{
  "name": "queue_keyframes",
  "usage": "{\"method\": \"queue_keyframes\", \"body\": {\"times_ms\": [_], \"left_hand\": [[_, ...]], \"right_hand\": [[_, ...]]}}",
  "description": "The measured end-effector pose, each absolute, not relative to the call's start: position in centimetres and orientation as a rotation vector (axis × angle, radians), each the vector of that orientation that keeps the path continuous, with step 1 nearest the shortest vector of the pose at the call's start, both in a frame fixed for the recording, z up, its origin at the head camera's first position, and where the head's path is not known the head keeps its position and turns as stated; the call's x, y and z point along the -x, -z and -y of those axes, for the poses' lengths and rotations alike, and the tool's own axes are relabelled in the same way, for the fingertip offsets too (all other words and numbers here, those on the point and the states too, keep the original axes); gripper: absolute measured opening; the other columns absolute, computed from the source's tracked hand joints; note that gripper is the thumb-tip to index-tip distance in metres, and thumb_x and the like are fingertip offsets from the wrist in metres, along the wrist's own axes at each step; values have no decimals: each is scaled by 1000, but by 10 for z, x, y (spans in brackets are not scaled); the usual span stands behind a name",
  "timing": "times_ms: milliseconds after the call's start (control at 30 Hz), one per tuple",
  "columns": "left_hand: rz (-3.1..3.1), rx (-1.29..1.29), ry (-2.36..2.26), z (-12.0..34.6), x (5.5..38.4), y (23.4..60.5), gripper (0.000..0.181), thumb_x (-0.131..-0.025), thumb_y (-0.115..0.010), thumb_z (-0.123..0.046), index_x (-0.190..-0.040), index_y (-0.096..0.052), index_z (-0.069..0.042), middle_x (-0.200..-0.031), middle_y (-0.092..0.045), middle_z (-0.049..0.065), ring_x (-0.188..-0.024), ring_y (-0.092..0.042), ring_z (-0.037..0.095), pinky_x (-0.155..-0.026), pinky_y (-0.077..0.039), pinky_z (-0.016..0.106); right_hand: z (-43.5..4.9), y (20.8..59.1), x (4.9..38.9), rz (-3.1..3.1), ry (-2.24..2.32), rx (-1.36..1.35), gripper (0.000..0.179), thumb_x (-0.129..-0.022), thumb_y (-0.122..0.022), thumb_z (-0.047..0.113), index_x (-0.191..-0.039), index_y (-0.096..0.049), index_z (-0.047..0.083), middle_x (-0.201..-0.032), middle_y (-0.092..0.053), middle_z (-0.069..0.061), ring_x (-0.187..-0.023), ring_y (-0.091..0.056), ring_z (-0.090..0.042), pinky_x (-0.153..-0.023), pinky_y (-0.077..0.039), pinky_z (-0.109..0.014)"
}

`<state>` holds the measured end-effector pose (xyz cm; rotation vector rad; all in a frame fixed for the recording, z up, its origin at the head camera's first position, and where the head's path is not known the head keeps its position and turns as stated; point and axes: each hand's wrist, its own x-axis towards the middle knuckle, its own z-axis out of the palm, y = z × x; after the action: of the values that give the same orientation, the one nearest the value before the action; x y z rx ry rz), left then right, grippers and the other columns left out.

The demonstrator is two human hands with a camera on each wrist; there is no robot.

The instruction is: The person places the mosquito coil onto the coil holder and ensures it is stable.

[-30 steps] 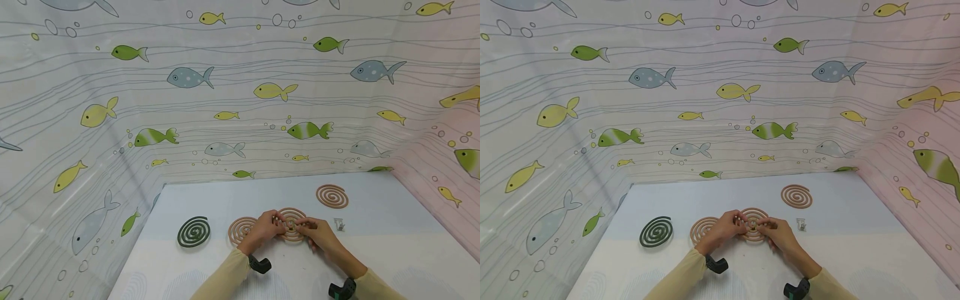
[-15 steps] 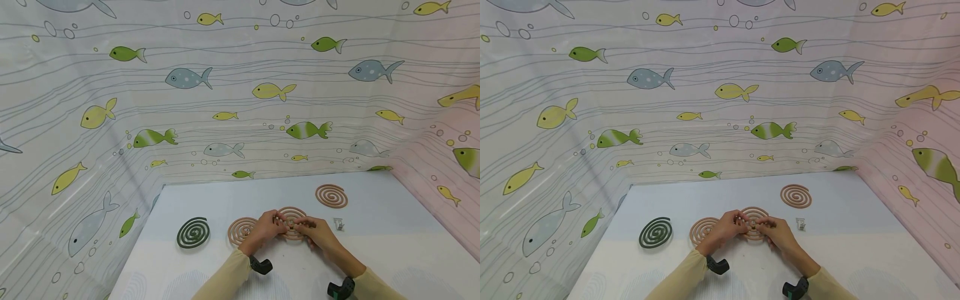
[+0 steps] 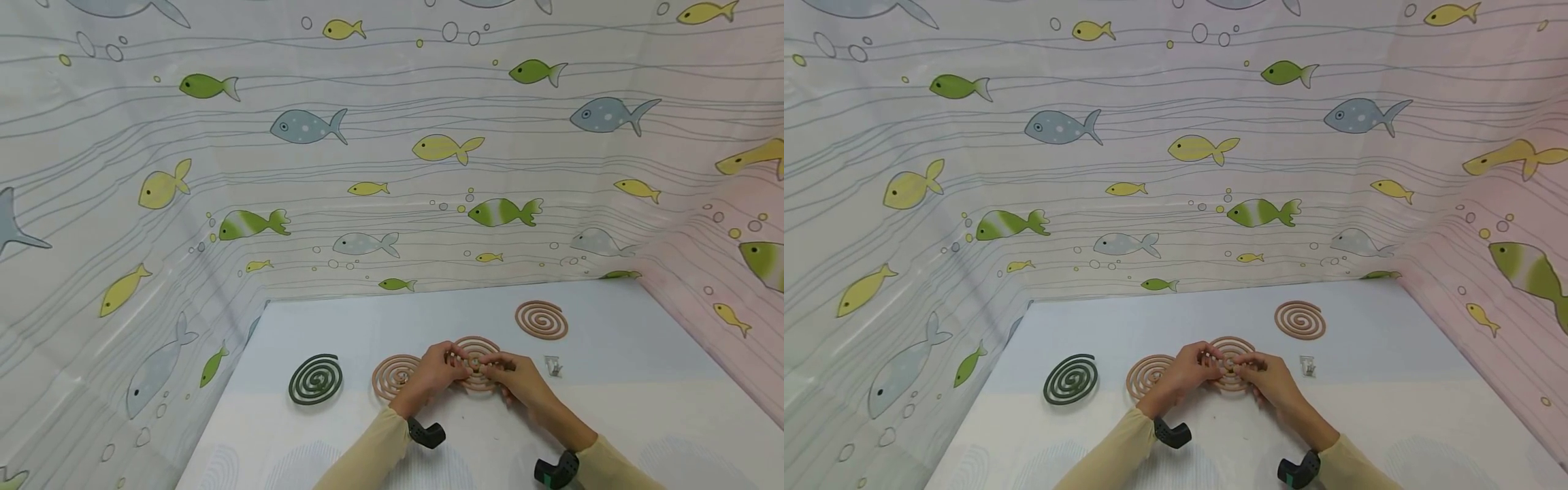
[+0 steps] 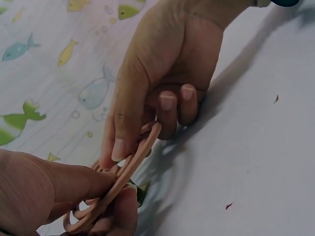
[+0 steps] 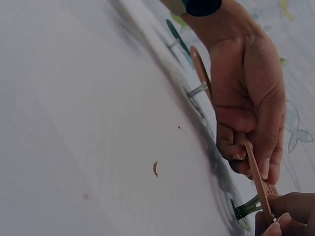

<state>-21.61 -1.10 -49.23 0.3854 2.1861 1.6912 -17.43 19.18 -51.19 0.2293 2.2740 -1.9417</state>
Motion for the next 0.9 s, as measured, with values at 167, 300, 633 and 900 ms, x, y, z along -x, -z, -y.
{"method": "queue_keyframes", "body": {"times_ms": [167,300,633,900], "left_hand": [[-2184,-387,-1682,11,216,495,22,-88,-76,1,-109,-67,-2,-76,-57,-2,-65,-51,8,-59,-43,22],[-2184,-386,-1687,12,216,496,22,-88,-76,0,-108,-67,-2,-77,-58,-2,-66,-52,8,-59,-43,22],[-2185,-387,-1684,11,217,495,21,-89,-75,0,-109,-68,-3,-77,-57,-3,-66,-52,8,-59,-42,23],[-2182,-382,-1682,11,215,492,21,-91,-75,-2,-111,-67,-2,-76,-58,0,-64,-51,10,-58,-40,24]], "right_hand": [[-191,512,175,-2281,1912,-243,31,-95,-77,25,-120,-73,7,-72,-53,-3,-53,-44,-10,-43,-42,-24],[-191,512,176,-2283,1904,-257,29,-95,-77,24,-118,-74,8,-71,-53,-2,-53,-45,-10,-43,-42,-24],[-192,512,176,-2275,1939,-214,33,-96,-76,25,-121,-72,5,-74,-52,-3,-52,-44,-12,-43,-41,-25],[-191,511,177,-2296,1915,-222,31,-95,-76,25,-119,-74,6,-71,-53,-4,-51,-44,-12,-42,-41,-25]]}}
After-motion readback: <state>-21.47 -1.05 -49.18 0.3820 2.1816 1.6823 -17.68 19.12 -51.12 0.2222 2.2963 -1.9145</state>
